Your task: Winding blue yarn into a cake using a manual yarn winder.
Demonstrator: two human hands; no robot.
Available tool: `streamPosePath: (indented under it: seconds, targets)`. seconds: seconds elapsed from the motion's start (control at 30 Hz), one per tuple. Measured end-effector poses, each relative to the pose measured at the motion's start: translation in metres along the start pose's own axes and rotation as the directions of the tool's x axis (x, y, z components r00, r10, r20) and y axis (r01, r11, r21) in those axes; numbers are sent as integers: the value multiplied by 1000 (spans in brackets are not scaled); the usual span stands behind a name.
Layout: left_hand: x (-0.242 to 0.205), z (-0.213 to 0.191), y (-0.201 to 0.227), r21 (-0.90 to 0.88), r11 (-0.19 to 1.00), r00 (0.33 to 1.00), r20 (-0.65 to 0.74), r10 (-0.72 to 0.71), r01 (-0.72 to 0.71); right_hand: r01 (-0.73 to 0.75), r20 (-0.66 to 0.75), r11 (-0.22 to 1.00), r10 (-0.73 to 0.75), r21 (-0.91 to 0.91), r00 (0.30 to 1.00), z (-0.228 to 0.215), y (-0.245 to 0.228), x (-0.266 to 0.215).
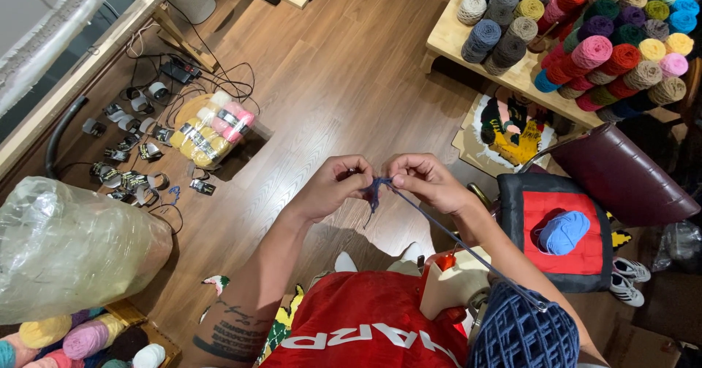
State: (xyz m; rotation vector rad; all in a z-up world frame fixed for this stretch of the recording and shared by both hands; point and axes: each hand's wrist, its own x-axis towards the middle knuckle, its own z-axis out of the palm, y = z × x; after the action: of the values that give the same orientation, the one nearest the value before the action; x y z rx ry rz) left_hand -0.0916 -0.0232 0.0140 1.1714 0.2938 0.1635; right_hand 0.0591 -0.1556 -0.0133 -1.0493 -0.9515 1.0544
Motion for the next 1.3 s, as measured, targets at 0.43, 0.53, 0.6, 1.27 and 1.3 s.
streamPosePath:
  seconds: [0.43, 0.53, 0.6, 1.27, 1.3]
  targets:
    - [-1, -9, -11, -127, 992, 999, -32, 12, -16, 2, -34, 888, 15, 461, 999, -8, 16, -3]
    - [2, -14, -18, -107, 993, 998, -39, 42, -46, -15, -42, 923, 33, 385, 999, -5, 16, -3]
    - [-5, -8, -3, -72, 995, 996, -56, 69, -73, 9, -59, 993, -2, 117, 998, -4, 13, -3]
    - [-14, -13, 20, 459, 887, 997, -21, 68, -51, -28, -76, 994, 20, -110, 997, -1, -3, 1]
    - [-14, -12, 22, 481, 875, 997, -22, 74, -55, -49, -46, 979, 40, -199, 998, -1, -3, 2]
